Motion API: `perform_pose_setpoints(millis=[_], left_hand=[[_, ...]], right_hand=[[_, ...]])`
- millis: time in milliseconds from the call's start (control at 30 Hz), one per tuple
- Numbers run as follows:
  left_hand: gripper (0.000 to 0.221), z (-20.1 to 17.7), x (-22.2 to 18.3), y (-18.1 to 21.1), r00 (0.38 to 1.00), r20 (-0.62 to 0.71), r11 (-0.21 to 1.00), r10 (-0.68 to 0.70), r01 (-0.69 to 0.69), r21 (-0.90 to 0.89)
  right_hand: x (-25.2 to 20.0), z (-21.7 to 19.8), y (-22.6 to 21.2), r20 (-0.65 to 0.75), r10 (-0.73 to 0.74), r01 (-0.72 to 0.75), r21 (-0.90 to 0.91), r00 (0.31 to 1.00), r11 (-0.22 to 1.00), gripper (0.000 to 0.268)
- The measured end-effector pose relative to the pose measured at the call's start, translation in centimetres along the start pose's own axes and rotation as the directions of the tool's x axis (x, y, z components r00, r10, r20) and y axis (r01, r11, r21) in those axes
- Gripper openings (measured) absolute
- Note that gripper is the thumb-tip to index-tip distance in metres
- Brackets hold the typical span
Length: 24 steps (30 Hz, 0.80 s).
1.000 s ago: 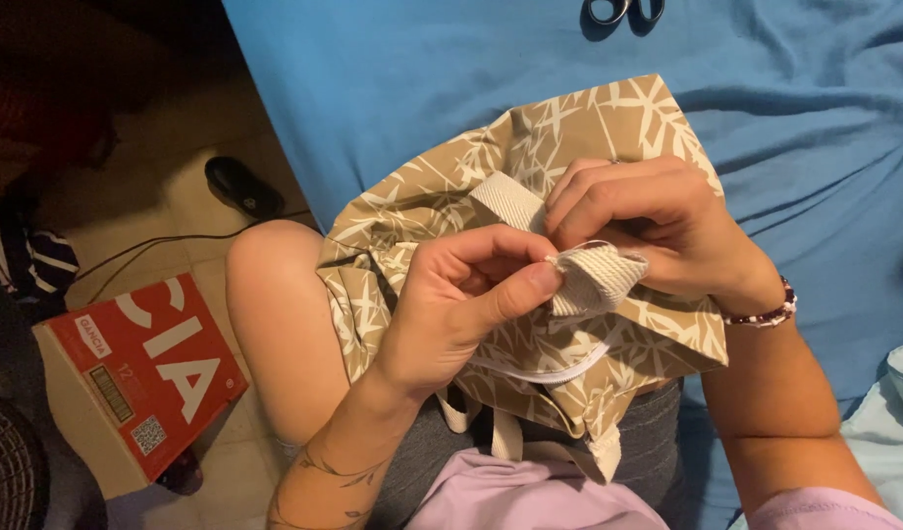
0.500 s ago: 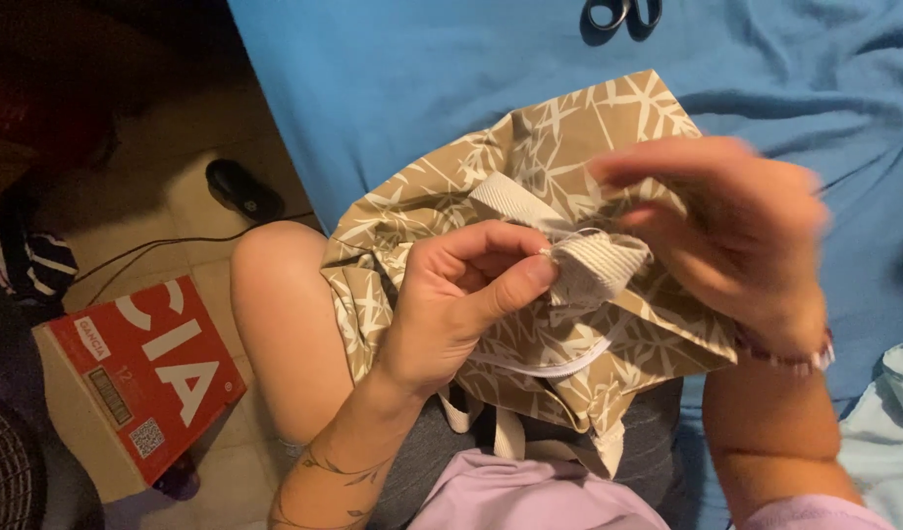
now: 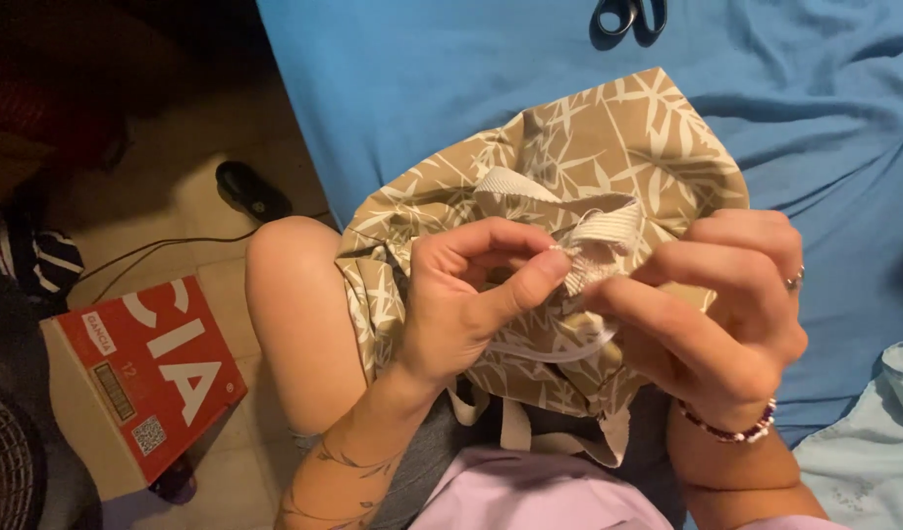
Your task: A person is hand-sewing a white strap onto a patterned fabric bag using a needle and thread.
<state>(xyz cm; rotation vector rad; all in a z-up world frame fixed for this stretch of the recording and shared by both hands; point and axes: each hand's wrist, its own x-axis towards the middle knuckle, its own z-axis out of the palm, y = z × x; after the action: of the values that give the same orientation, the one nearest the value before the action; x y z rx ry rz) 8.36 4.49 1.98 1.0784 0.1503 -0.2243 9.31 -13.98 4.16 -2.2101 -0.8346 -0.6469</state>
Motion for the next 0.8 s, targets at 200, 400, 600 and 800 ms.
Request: perform_pose_setpoints(millis=[200,400,600,800], left_hand=[[0.013,-0.4,0.3,-1.1,0.998,0.061,0.984,0.031,-0.02,-0.177],[0.016,-0.8,0.5,-1.9,1.0,0.014,0.974,-0.016,0.019,-0.224],[0.014,-0.6,0.5,-1.7,0.998,0.062,0.977,0.004,0.009,-0.214],[0.016,-0.7,0.4,-1.8,0.999,0.049,0.968,0.004,0.008,-0.249]], right_hand=[[-0.5,0.1,-0.9,-0.199,0.173,-0.046,0.52,0.965,0.853,0.018],[-4.6,-2.1,-0.2,-0.248,0.401,-0.195,0.583,0.882,0.789,0.056],[-8.0,-8.6,1.2,0.156,0.324,-0.301,0.833,0.933,0.465,0.018],[-7.0,-4.2,-1.5,-0.341,0.526,-0.011,0.831,0.779,0.555,0.033]])
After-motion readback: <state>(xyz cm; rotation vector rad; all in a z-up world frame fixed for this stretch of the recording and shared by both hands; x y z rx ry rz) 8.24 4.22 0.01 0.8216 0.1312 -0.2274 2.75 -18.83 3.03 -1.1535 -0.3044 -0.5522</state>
